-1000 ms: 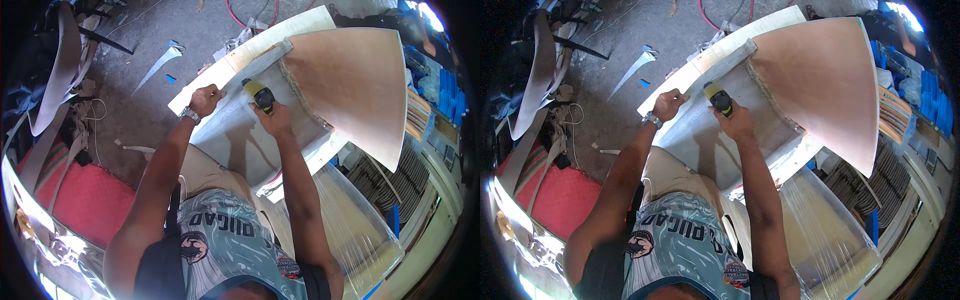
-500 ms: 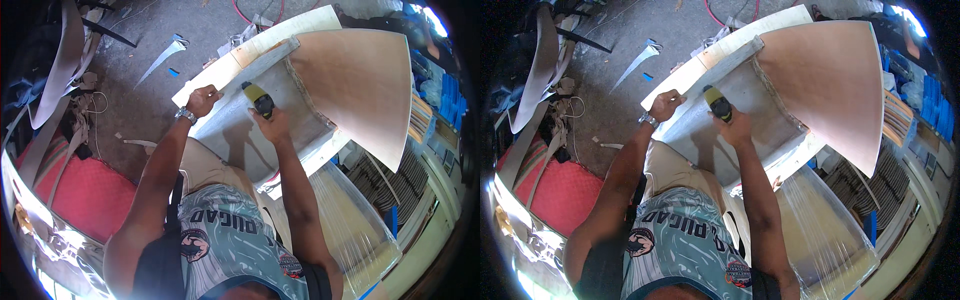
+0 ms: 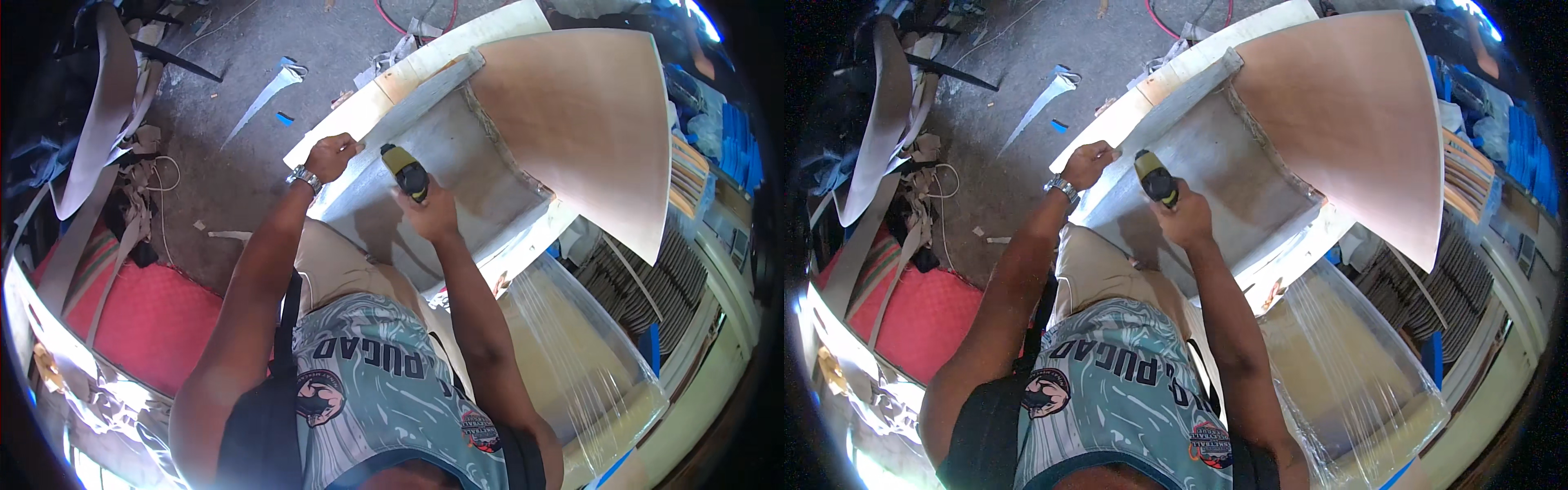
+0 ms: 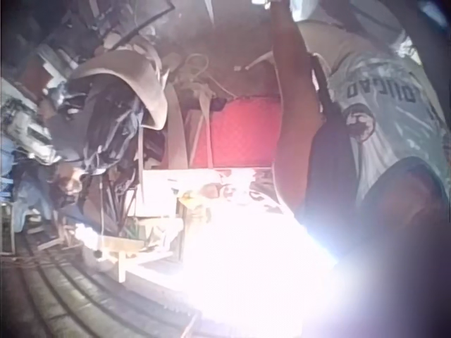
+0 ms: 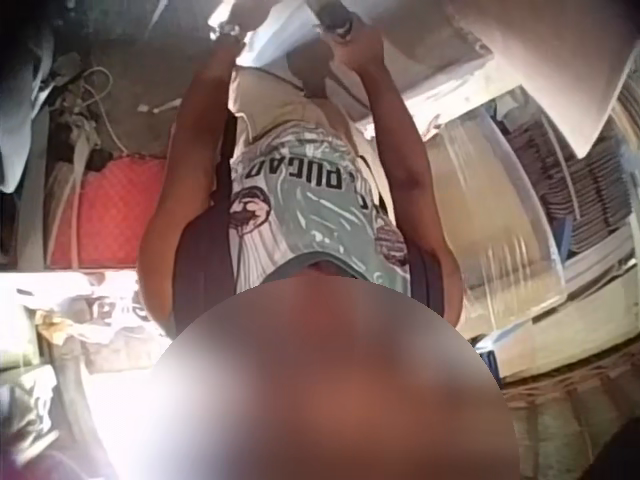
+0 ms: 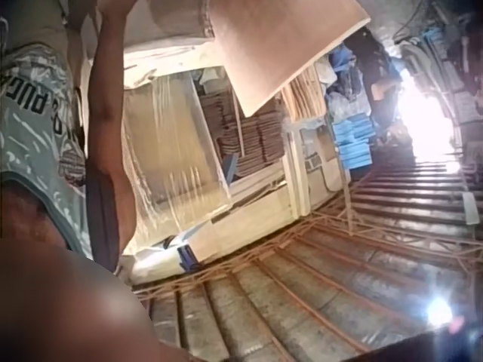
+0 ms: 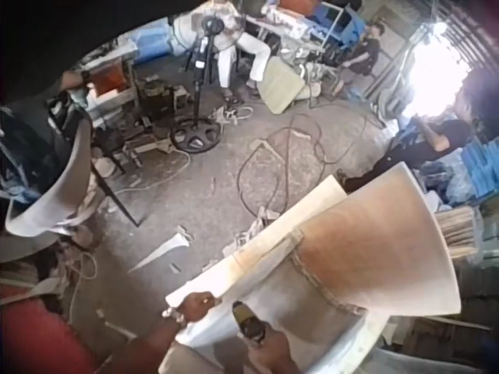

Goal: Cutting away old fabric and stapling new material onto a wooden furniture component.

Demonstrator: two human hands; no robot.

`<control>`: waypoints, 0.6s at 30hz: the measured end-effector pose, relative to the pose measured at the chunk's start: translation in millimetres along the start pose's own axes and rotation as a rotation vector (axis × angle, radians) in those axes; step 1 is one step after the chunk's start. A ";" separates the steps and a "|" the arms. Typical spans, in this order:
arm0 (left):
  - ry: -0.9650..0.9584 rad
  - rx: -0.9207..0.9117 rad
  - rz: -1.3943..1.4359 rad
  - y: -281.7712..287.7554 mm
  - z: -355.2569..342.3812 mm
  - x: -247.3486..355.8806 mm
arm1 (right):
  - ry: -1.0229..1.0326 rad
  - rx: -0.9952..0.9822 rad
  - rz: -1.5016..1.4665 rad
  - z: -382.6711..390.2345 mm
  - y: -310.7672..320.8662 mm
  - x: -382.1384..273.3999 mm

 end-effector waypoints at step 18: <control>-0.214 0.168 -0.133 -133.9 239.2 92.0 | 0.051 -0.068 -0.308 188.3 -40.4 117.1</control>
Point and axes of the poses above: each hand's wrist, its own z-axis away from the middle knuckle, its own y-axis out of the back of the hand, x = y × z, the point moved 4 cm from there along -z, towards the middle knuckle, and after that the axes turned 15 degrees about -y, right-handed, at the moved point
